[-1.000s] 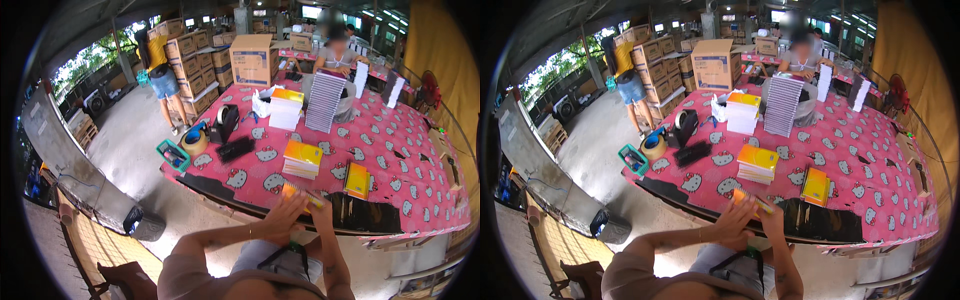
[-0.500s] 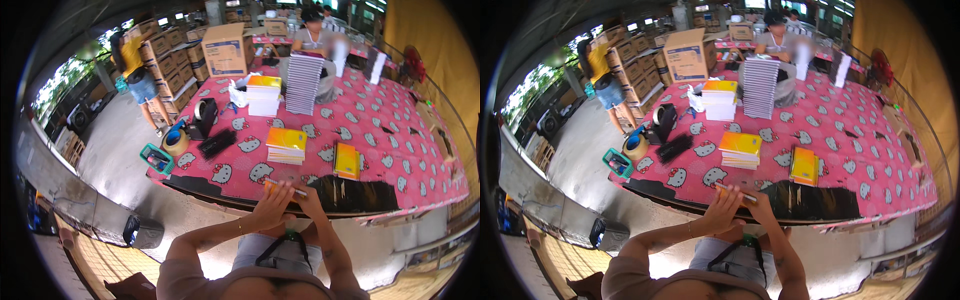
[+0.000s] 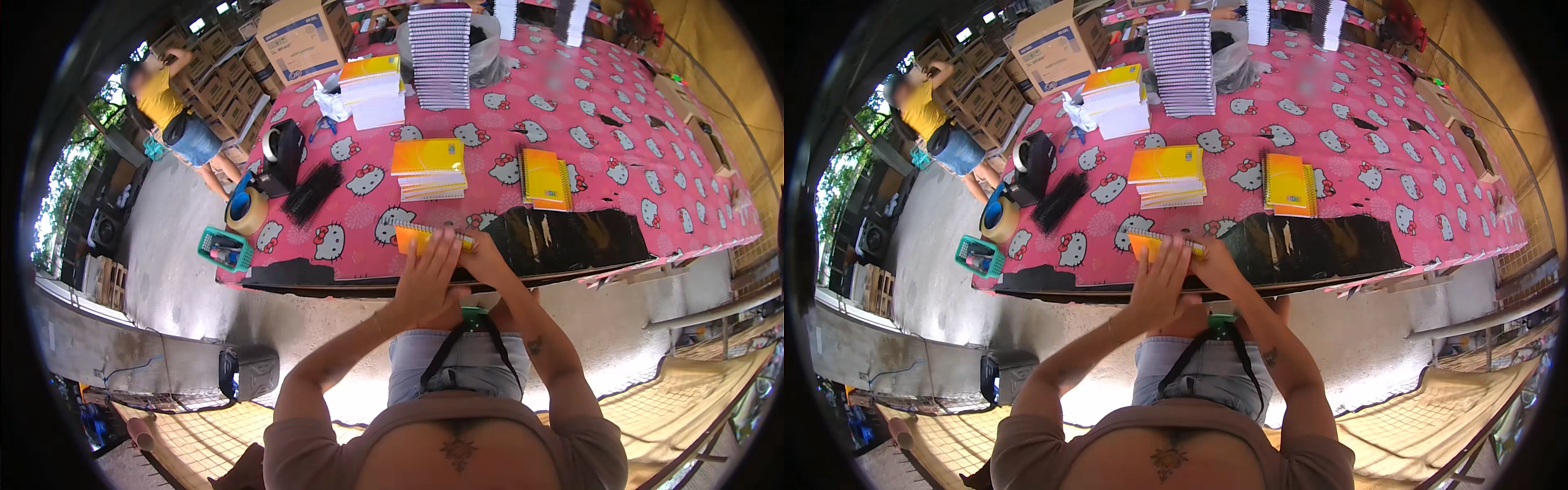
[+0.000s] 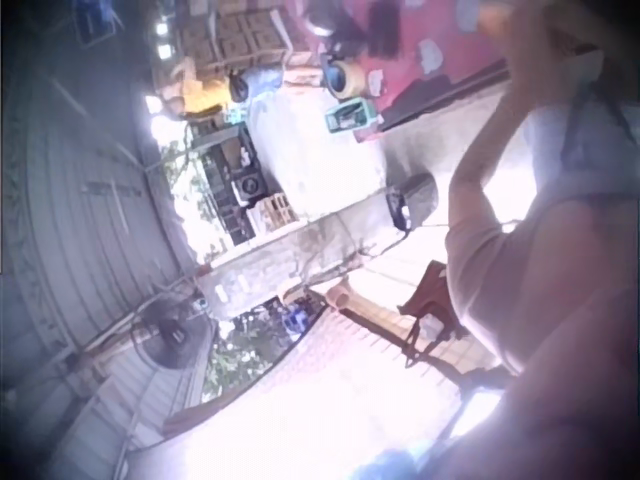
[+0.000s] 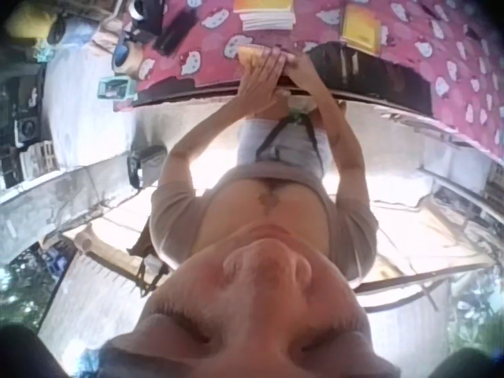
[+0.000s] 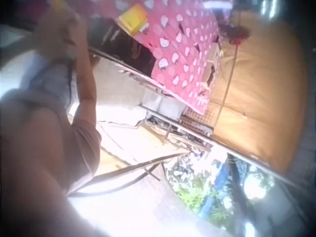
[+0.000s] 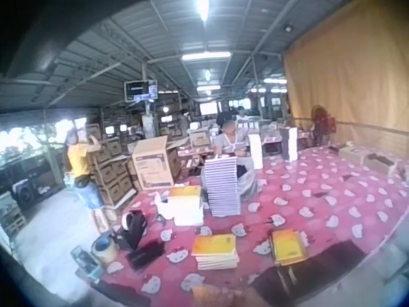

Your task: The person packages yellow and purple books by sliding them into plastic sleeves, adding black spine bindings, and stacking them on a table.

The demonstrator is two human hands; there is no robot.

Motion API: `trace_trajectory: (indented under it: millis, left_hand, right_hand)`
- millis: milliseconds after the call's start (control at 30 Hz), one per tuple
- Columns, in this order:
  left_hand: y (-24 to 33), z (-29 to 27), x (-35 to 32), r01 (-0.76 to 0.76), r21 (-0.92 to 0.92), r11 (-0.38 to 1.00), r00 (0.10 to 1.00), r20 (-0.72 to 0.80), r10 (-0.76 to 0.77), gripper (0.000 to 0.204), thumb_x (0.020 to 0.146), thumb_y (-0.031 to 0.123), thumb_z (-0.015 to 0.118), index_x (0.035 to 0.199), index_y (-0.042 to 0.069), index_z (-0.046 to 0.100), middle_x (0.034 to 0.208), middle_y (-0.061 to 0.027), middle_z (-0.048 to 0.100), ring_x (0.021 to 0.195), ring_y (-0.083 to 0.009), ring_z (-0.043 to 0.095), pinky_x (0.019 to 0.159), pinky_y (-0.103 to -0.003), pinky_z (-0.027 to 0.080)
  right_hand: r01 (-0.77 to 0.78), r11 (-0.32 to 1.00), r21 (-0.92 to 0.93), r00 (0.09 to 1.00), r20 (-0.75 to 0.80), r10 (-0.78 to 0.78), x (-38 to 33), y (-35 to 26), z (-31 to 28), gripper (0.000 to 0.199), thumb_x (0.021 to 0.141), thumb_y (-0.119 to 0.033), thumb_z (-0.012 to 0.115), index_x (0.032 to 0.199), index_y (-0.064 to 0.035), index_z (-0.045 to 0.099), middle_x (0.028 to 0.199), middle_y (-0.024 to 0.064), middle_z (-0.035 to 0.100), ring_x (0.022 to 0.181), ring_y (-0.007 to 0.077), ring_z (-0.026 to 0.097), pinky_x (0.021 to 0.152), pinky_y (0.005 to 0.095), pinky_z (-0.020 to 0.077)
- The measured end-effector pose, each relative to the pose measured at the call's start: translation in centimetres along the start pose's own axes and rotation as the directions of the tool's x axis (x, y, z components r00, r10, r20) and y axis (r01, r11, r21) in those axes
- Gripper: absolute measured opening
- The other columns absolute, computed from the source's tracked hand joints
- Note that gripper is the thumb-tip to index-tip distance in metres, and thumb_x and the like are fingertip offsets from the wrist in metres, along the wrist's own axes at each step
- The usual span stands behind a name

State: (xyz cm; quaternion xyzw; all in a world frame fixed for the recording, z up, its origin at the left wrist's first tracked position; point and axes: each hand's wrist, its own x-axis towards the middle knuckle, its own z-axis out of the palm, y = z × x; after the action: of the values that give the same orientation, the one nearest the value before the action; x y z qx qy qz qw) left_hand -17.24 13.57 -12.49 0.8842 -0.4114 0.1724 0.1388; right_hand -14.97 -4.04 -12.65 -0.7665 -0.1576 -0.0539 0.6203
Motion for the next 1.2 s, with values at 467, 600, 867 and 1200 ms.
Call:
trace_trajectory:
  millis: [467, 600, 867, 1200]
  left_hand:
    - [-2.2, -3.6, 3.6, 0.041, -0.117, 0.992, 0.978, -0.197, -0.064, 0.038, 0.093, 0.032, 0.061, 0.123, 0.008, 0.062, 0.121, -0.0089, 0.063, 0.115, -0.0276, 0.058, 0.116, -0.058, 0.015]
    - [-2.3, -3.7, 4.0, -0.009, -0.189, 0.982, 0.956, -0.288, -0.047, 0.015, 0.087, 0.018, 0.069, 0.101, 0.012, 0.07, 0.092, -0.0009, 0.069, 0.087, -0.0201, 0.065, 0.116, -0.057, 0.018]
    - [-2.0, -3.6, 4.4, -0.048, -0.223, 0.974, 0.951, -0.308, -0.023, 0.014, 0.085, 0.017, 0.071, 0.099, 0.011, 0.068, 0.093, -0.0021, 0.068, 0.088, -0.0216, 0.064, 0.113, -0.051, 0.024]
    - [-2.8, -4.7, 4.0, -0.091, -0.275, 0.957, 0.967, -0.253, 0.019, 0.018, 0.081, 0.016, 0.073, 0.096, 0.009, 0.068, 0.089, -0.0046, 0.065, 0.083, -0.0257, 0.061, 0.078, -0.037, 0.043]
  right_hand:
    - [-0.031, 0.999, 0.035, 0.996, 0.086, 0.028, 0.2, -0.9, -0.1, 0.036, 0.086, -0.01, 0.07, 0.121, -0.002, 0.062, 0.099, 0.0128, 0.071, 0.09, 0.0198, 0.069, 0.079, 0.0325, 0.0531]
    - [0.054, 0.973, -0.222, 0.997, 0.066, -0.04, -0.7, -3.6, -2.7, 0.029, 0.085, -0.01, 0.071, 0.113, -0.0015, 0.067, 0.098, 0.0136, 0.071, 0.088, 0.0205, 0.069, 0.08, 0.0312, 0.053]
    - [0.066, 0.996, -0.055, 0.996, 0.065, -0.062, -0.4, -4.5, -6.2, 0.013, 0.085, -0.005, 0.07, 0.096, 0.0008, 0.07, 0.085, 0.0114, 0.07, 0.081, 0.0182, 0.068, 0.079, 0.0303, 0.0537]
    - [0.157, 0.981, -0.117, 0.967, 0.22, -0.129, -0.1, -5.6, -6.3, 0.012, 0.078, 0.0, 0.071, 0.089, 0.0008, 0.066, 0.082, 0.0096, 0.068, 0.074, 0.0196, 0.066, 0.066, 0.0302, 0.051]
